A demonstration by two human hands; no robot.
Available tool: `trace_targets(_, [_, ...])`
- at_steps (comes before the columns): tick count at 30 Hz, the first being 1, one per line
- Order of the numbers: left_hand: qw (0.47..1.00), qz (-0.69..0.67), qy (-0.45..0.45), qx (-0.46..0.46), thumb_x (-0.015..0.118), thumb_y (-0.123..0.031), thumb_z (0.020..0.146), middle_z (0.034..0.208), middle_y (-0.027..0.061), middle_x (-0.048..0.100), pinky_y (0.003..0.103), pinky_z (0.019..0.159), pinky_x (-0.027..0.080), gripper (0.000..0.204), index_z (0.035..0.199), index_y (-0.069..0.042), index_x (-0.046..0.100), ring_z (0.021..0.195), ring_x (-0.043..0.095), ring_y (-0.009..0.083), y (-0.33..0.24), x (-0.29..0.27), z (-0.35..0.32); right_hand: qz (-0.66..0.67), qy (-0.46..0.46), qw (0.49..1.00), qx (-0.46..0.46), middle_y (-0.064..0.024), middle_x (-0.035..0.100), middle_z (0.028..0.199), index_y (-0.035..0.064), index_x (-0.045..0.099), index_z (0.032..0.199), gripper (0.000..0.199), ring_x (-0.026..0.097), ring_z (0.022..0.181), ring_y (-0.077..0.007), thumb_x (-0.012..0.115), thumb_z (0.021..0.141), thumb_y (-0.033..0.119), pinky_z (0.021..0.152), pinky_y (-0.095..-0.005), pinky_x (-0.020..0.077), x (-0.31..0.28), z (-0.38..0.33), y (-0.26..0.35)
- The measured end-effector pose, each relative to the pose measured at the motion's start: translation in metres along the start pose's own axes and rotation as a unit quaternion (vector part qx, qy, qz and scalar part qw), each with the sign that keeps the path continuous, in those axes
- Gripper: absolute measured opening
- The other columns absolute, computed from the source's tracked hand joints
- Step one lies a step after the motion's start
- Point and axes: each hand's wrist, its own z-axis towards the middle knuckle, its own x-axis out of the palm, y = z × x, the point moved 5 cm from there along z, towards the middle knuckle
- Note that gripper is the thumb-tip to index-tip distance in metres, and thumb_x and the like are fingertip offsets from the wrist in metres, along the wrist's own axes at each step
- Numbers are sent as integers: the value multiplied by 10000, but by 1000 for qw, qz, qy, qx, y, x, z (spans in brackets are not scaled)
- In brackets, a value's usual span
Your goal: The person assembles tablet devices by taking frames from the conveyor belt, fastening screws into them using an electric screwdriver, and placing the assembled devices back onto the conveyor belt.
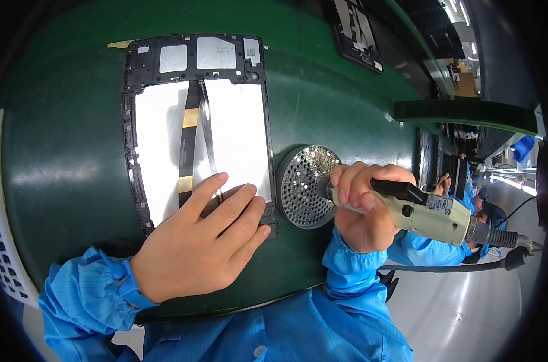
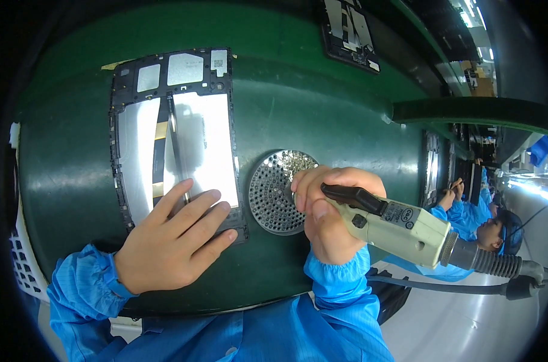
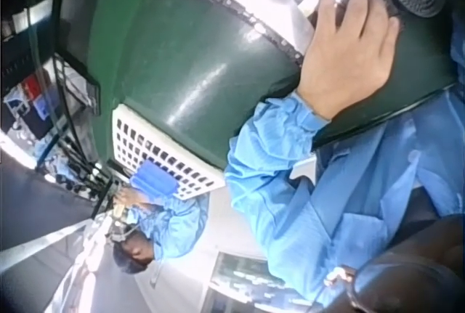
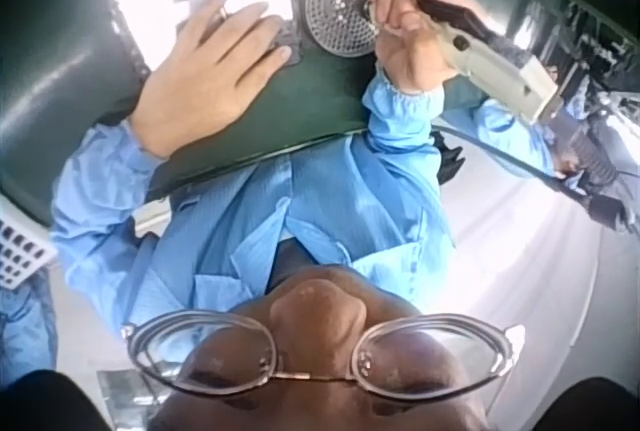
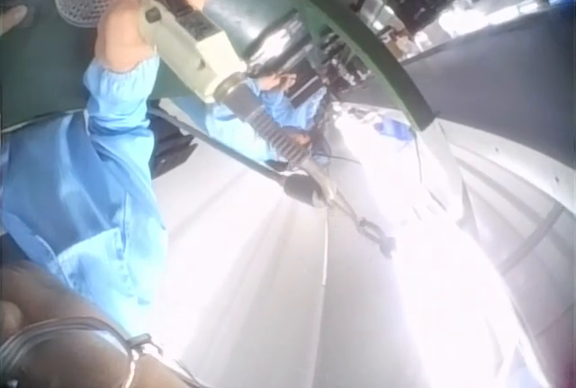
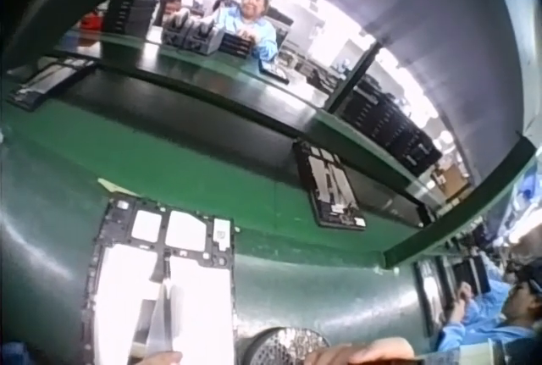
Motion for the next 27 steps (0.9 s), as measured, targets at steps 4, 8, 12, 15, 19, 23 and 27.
trace_targets(4, [1000,5,-3,3,646,-100,806,1123,133,619,519,1032,366,213,1015,-96,687,1134,545,297,0,1,-1,-2,-7,1000,3,-86,515,685,35,473,1129,340,515,625,-201,587,809,33,667,-404,446,0,-2,2])
trace_targets(8, [1000,11,4,8,629,-116,816,1121,145,614,524,1031,361,208,1013,-82,686,1132,542,302,0,1,-2,-17,-19,999,-30,-50,485,636,82,471,1156,361,506,596,-177,602,823,127,621,-378,426,8,-8,31])
trace_targets(12, [1000,5,4,19,601,-141,826,1130,160,600,529,1030,356,213,1003,-60,689,1135,534,307,-1,-2,0,-9,41,999,-33,-52,488,604,70,456,1105,343,502,530,-181,603,796,93,544,-367,438,24,-21,49])
trace_targets(15, [1000,-2,6,17,604,-149,823,1137,156,591,526,1026,360,216,995,-55,694,1136,528,305,1,-1,1,28,100,994,-12,-98,541,647,8,469,1073,368,540,551,-214,594,730,-33,587,-415,480,34,-29,37])
trace_targets(19, [1000,-13,-4,7,633,-143,808,1133,145,583,520,1016,370,208,982,-52,701,1123,527,300,1,4,2,29,131,991,-8,-108,548,657,-11,478,1088,376,547,557,-222,587,731,-46,599,-416,484,38,-27,29])
trace_targets(23, [1000,-10,-16,6,650,-131,797,1115,143,589,515,1012,373,196,965,-48,706,1111,531,299,0,4,4,31,127,991,-5,-109,547,658,-14,482,1103,383,549,560,-222,578,733,-49,601,-416,485,36,-27,28])
trace_targets(27, [1000,-9,-26,5,657,-130,792,1090,138,601,504,1009,376,180,942,-47,714,1109,532,293,-1,7,7,31,133,991,3,-108,545,659,-10,480,1103,388,551,565,-220,577,729,-48,606,-418,487,32,-27,26])
